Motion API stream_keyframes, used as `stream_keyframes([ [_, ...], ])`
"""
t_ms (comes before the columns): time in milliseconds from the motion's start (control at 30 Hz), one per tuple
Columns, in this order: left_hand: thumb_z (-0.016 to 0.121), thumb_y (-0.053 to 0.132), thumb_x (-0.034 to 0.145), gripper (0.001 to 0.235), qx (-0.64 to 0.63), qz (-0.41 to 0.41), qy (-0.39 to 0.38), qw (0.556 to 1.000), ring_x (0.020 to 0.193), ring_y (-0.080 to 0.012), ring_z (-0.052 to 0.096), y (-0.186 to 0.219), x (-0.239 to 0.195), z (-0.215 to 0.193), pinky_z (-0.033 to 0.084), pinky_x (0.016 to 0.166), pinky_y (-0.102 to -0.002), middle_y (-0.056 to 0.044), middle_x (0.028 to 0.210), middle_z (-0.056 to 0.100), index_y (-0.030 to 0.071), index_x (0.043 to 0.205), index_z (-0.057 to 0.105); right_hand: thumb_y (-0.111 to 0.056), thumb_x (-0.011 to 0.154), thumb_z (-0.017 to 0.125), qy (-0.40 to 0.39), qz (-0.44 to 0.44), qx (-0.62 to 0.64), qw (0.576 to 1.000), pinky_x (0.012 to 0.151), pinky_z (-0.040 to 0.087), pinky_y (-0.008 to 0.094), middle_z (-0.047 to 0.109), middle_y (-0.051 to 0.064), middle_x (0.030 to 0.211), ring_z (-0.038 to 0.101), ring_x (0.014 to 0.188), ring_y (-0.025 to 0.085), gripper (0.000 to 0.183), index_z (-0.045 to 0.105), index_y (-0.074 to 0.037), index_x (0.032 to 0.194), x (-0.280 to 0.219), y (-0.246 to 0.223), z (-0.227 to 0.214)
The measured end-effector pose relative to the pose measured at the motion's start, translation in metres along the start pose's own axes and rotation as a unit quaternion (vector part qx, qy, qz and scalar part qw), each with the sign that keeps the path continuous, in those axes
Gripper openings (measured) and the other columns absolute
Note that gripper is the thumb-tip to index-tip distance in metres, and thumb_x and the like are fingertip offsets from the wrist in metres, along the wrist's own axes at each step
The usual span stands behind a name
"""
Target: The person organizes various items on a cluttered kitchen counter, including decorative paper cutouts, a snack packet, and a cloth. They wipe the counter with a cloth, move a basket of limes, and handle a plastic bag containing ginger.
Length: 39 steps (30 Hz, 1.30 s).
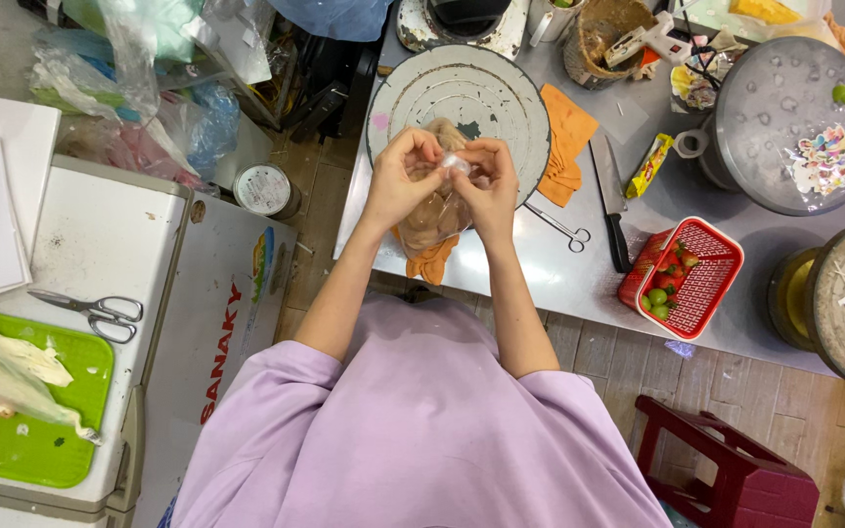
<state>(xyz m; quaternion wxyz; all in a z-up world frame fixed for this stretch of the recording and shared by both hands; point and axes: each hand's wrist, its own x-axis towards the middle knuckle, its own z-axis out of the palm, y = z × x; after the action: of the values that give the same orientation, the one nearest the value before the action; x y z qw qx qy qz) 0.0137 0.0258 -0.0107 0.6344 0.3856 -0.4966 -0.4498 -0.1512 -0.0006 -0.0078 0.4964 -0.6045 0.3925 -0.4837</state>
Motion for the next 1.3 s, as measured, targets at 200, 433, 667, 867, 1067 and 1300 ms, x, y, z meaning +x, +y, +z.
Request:
stream_keyframes([
  [200,0.072,-0.010,0.082,0.029,0.091,-0.011,0.085,0.992,0.087,-0.0095,0.063,0.006,-0.002,0.015,0.060,0.077,-0.025,-0.004,0.097,0.049,0.002,0.091,0.047,0.005,0.091,0.072,0.060,-0.026,0.046,0.997,0.078,0.049,0.020,0.067,0.003,0.099,0.060,0.088,0.007,0.037,0.045,-0.008,0.114,-0.005,0.008,0.014],
  [433,0.073,-0.010,0.083,0.031,0.088,-0.010,0.097,0.991,0.084,-0.0100,0.066,0.006,0.004,0.015,0.060,0.075,-0.025,-0.004,0.098,0.049,0.002,0.092,0.046,0.009,0.092,0.068,0.024,0.079,0.279,0.957,0.081,0.056,0.025,0.073,0.011,0.099,0.071,0.089,0.014,0.040,0.041,-0.010,0.114,0.005,0.022,0.002],
  [667,0.077,-0.005,0.084,0.022,0.149,-0.005,0.094,0.984,0.080,-0.0134,0.067,0.001,0.006,0.018,0.057,0.073,-0.027,-0.006,0.091,0.057,0.000,0.089,0.056,-0.001,0.097,0.073,-0.097,0.135,0.287,0.943,0.084,0.056,0.027,0.076,0.011,0.103,0.072,0.093,0.015,0.042,0.046,-0.006,0.131,0.019,0.025,-0.031],
  [867,0.073,0.003,0.091,0.011,0.216,0.048,0.079,0.972,0.083,-0.0176,0.070,0.012,0.005,0.027,0.057,0.074,-0.030,-0.008,0.098,0.068,0.000,0.101,0.069,-0.001,0.096,0.075,-0.009,0.112,0.327,0.938,0.090,0.056,0.029,0.077,0.012,0.104,0.071,0.096,0.016,0.038,0.050,-0.005,0.125,0.013,0.044,-0.029],
  [1067,0.073,0.006,0.093,0.010,0.183,0.060,0.114,0.975,0.083,-0.0176,0.068,0.015,0.004,0.030,0.055,0.075,-0.030,-0.007,0.094,0.065,-0.001,0.097,0.068,-0.004,0.103,0.072,0.024,0.097,0.142,0.985,0.070,0.046,0.025,0.075,0.010,0.100,0.059,0.079,0.012,0.018,0.063,-0.001,0.118,0.003,0.024,-0.017],
  [1300,0.071,0.002,0.095,0.009,0.138,0.043,0.129,0.981,0.080,-0.0155,0.063,0.012,0.009,0.023,0.052,0.073,-0.027,-0.007,0.090,0.060,-0.001,0.093,0.063,-0.010,0.081,0.082,-0.022,-0.108,-0.167,0.980,0.094,0.050,0.035,0.059,0.011,0.121,0.056,0.111,0.025,0.043,0.066,0.003,0.118,0.005,-0.009,0.004],
])
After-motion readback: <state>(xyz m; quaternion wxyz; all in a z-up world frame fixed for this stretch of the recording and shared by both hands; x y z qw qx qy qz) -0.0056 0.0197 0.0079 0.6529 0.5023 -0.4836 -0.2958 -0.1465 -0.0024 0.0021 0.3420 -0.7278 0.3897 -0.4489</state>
